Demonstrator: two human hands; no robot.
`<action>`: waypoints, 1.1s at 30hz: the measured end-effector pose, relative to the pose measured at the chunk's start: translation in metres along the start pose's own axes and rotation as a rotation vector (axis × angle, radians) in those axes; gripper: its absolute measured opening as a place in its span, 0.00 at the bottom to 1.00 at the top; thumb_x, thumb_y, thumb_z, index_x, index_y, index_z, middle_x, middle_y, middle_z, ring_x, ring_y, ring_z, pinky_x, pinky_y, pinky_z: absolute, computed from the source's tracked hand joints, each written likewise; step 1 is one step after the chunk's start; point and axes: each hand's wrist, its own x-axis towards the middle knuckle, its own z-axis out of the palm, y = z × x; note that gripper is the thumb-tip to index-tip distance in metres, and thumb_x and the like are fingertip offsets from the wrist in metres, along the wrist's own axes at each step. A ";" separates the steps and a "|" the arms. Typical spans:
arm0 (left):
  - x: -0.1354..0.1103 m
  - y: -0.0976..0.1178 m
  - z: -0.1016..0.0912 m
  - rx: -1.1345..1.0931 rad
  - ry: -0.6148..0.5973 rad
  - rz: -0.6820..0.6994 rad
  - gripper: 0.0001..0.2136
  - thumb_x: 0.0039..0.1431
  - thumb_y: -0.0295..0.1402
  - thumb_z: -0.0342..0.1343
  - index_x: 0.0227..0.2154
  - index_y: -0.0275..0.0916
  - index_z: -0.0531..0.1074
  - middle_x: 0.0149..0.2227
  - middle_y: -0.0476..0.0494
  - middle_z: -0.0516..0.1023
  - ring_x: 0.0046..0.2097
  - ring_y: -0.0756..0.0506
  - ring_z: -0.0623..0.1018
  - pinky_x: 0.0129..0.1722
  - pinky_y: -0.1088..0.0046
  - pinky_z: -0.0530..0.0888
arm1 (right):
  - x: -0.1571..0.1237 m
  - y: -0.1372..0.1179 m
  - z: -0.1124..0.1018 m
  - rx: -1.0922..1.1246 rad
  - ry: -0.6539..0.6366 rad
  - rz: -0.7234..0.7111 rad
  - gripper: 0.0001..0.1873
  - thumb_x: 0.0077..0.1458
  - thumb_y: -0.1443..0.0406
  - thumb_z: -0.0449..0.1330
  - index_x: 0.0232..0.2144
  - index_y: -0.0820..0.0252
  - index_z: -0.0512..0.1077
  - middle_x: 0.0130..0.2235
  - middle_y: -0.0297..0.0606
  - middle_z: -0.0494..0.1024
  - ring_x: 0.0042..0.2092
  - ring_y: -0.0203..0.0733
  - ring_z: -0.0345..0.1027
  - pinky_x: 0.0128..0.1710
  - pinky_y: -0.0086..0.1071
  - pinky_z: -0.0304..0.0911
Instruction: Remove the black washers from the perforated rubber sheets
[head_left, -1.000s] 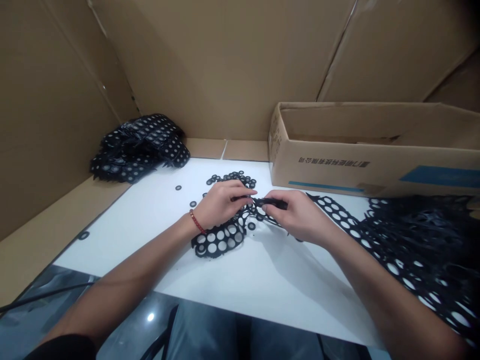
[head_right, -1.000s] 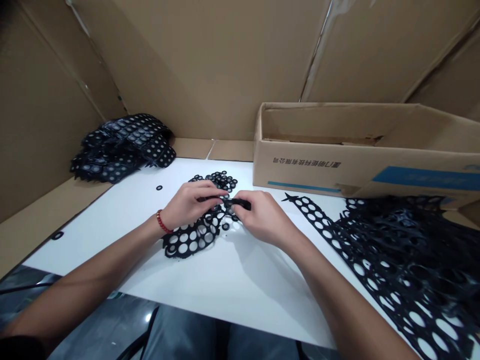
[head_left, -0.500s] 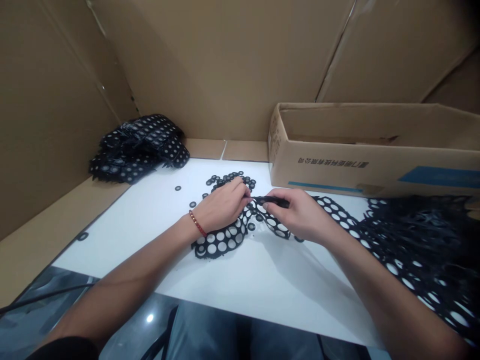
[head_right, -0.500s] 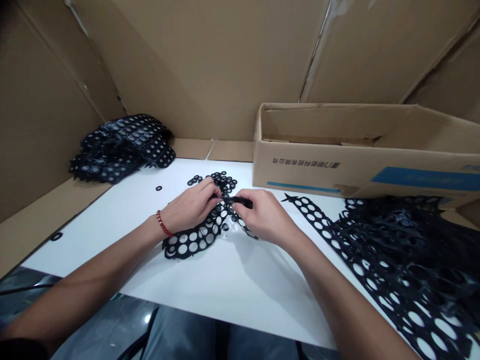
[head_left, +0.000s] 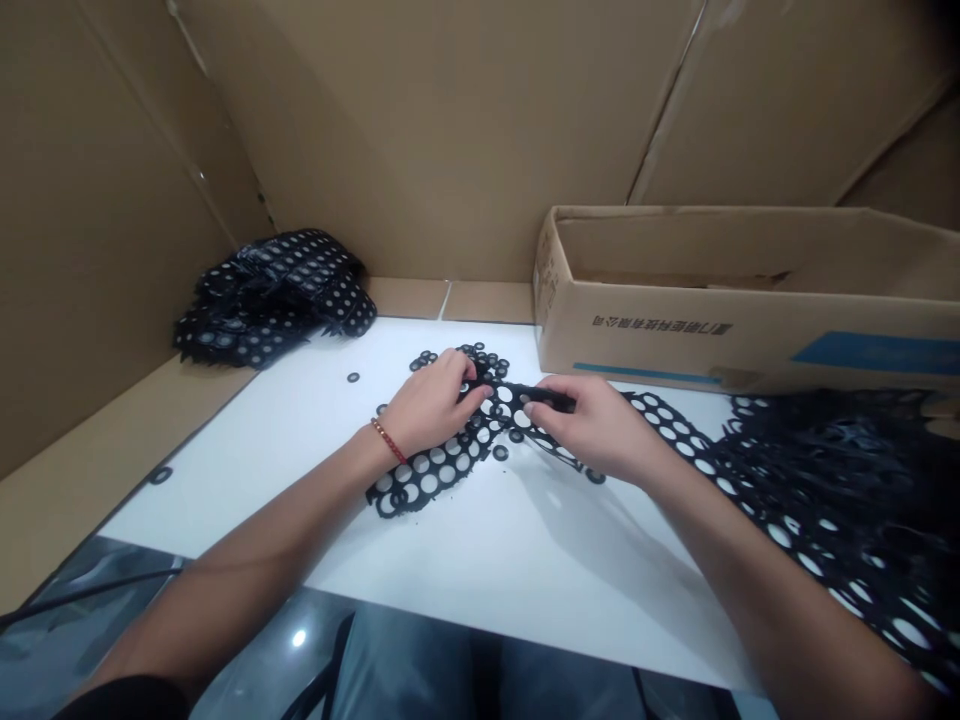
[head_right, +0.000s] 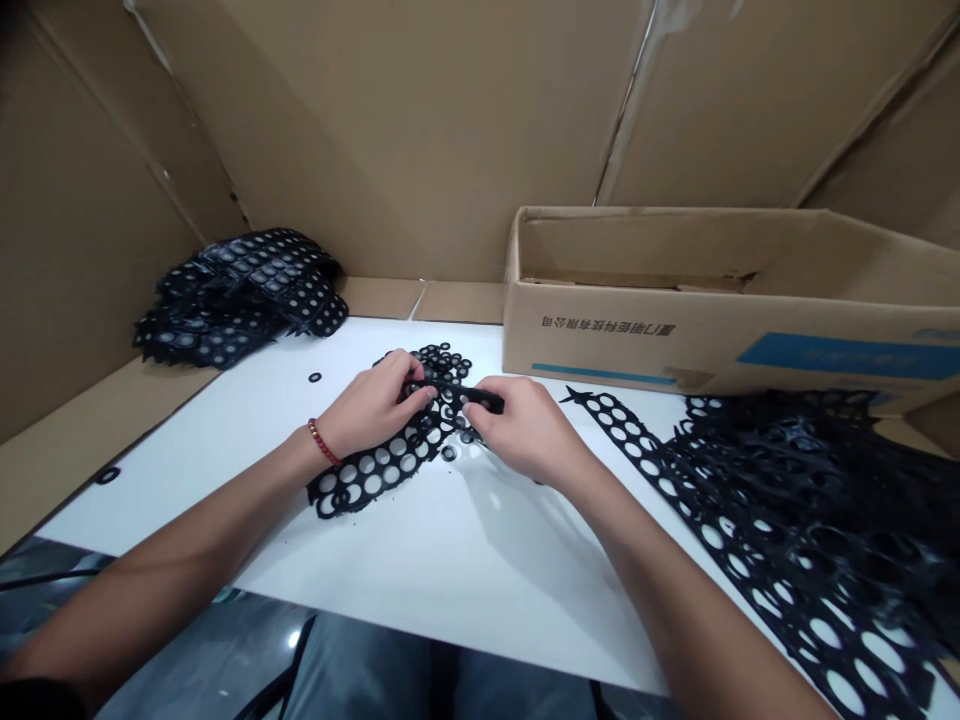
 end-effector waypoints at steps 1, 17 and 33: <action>0.001 -0.002 0.001 0.001 -0.008 0.009 0.10 0.61 0.41 0.47 0.35 0.39 0.63 0.36 0.45 0.70 0.35 0.45 0.71 0.34 0.67 0.67 | 0.001 0.000 0.000 0.016 -0.023 0.014 0.08 0.49 0.61 0.55 0.23 0.59 0.68 0.18 0.29 0.63 0.19 0.32 0.54 0.18 0.27 0.48; 0.002 0.017 0.006 -0.085 -0.010 0.302 0.14 0.59 0.37 0.50 0.44 0.37 0.74 0.41 0.42 0.79 0.44 0.42 0.75 0.46 0.65 0.70 | 0.009 0.010 0.002 -0.008 -0.014 -0.033 0.10 0.47 0.60 0.57 0.23 0.60 0.73 0.21 0.30 0.71 0.25 0.34 0.60 0.23 0.26 0.52; -0.006 0.029 0.022 -0.204 0.281 0.054 0.11 0.53 0.27 0.51 0.34 0.41 0.77 0.31 0.49 0.81 0.33 0.47 0.79 0.37 0.72 0.74 | -0.009 0.001 0.023 -0.247 0.241 -0.254 0.12 0.54 0.60 0.53 0.23 0.57 0.69 0.22 0.33 0.71 0.24 0.38 0.58 0.26 0.30 0.51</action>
